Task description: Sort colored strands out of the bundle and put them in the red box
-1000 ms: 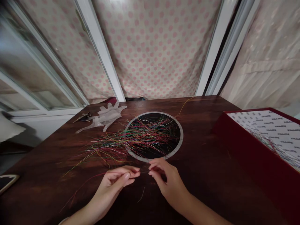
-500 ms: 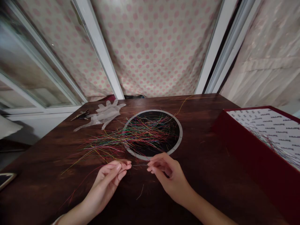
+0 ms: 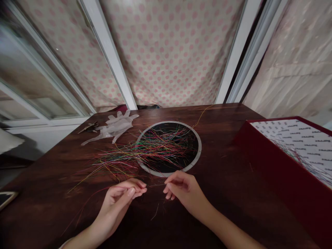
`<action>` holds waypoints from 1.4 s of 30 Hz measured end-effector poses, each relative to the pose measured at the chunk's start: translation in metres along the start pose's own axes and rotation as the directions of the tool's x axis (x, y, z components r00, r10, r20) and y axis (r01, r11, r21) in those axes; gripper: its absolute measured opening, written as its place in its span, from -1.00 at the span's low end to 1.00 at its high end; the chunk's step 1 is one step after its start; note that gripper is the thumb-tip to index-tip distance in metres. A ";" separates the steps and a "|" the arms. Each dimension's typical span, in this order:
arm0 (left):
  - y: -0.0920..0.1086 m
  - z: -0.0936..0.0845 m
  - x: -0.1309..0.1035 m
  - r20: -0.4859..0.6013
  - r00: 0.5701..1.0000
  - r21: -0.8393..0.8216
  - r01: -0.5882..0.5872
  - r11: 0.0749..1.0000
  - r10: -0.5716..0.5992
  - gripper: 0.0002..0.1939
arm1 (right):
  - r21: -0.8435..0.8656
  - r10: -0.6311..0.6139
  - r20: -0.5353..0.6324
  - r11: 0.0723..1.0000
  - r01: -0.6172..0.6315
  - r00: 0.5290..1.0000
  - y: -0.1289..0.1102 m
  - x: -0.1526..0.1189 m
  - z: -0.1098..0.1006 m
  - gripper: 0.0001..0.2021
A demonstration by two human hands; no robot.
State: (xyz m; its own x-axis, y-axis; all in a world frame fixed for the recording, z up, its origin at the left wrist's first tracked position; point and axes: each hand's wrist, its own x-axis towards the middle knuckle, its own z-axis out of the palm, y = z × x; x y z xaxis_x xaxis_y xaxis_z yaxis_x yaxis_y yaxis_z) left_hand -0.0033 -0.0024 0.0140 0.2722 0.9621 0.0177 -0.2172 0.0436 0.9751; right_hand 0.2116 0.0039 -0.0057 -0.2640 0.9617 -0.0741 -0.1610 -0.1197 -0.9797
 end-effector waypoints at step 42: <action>0.003 0.007 0.005 -0.055 0.986 0.043 0.158 0.987 -0.156 -0.79 | 0.122 -0.107 -0.080 0.986 0.116 0.991 -0.010 -0.001 -0.003 -0.86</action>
State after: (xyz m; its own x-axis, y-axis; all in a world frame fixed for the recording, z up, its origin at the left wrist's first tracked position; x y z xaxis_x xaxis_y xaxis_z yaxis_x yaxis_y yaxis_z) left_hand 0.0038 0.0006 0.0185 0.2510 0.9568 -0.1465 -0.1314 0.1836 0.9742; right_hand 0.2166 0.0045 0.0035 -0.1682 0.9856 0.0162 -0.3054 -0.0364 -0.9515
